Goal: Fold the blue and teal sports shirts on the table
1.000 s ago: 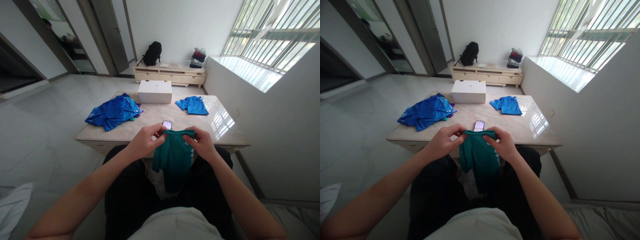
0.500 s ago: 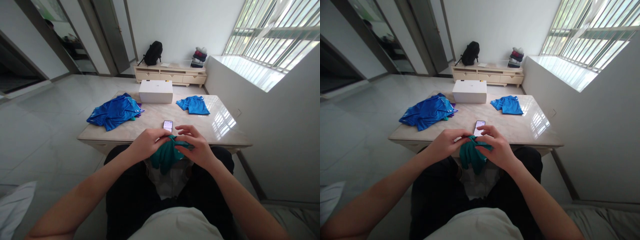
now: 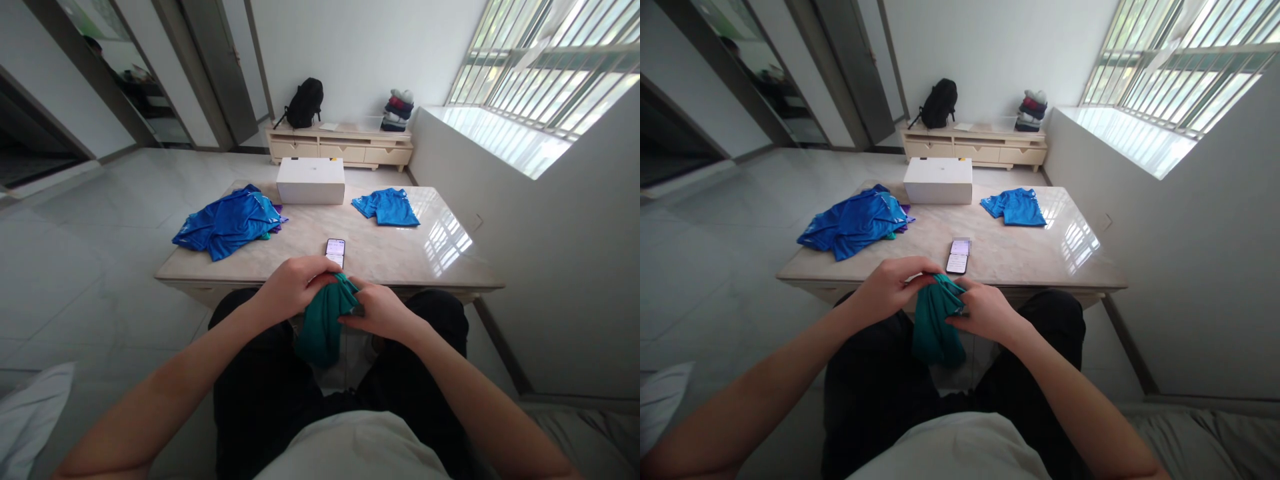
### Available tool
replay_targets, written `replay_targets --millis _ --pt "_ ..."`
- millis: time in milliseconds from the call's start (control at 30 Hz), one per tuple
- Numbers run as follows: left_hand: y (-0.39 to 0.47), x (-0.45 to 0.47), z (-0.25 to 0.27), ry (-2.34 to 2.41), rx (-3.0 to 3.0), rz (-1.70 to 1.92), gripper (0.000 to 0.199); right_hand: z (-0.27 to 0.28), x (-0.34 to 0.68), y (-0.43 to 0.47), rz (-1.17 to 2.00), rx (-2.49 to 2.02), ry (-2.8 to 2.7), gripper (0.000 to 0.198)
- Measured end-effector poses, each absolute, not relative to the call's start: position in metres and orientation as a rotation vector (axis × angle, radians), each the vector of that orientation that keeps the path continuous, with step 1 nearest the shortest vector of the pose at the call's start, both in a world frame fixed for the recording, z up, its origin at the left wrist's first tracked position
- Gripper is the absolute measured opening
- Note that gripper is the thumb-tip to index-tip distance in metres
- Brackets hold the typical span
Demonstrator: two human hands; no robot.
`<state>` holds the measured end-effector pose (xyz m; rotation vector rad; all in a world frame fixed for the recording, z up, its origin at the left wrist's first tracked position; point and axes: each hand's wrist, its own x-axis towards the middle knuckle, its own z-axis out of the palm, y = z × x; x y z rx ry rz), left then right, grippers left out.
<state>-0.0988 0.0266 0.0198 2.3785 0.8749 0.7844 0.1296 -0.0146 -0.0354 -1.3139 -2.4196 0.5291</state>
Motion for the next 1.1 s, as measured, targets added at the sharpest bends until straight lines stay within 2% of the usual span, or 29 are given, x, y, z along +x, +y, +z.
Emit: replay_targets --millis 367,733,833,1000,1100 --pt "0.028 -0.119 0.010 0.914 2.421 0.823 0.017 -0.011 0.150 -0.024 0.067 -1.456 -2.640 0.020" --pt "0.021 -0.123 0.014 0.779 2.555 0.977 0.016 0.010 0.154 -0.052 -0.116 -1.334 -2.667 0.007" --pt "0.018 -0.124 0.015 0.729 2.550 1.014 0.016 0.011 0.154 -0.057 -0.056 -1.259 -2.620 0.013" --pt "0.016 -0.119 0.013 0.654 2.512 1.009 0.017 0.007 0.148 -0.055 0.284 -1.061 -2.368 0.029" --pt "0.017 -0.114 0.012 0.609 2.503 1.036 0.017 -0.001 0.140 -0.050 0.479 -0.913 -2.185 0.027"
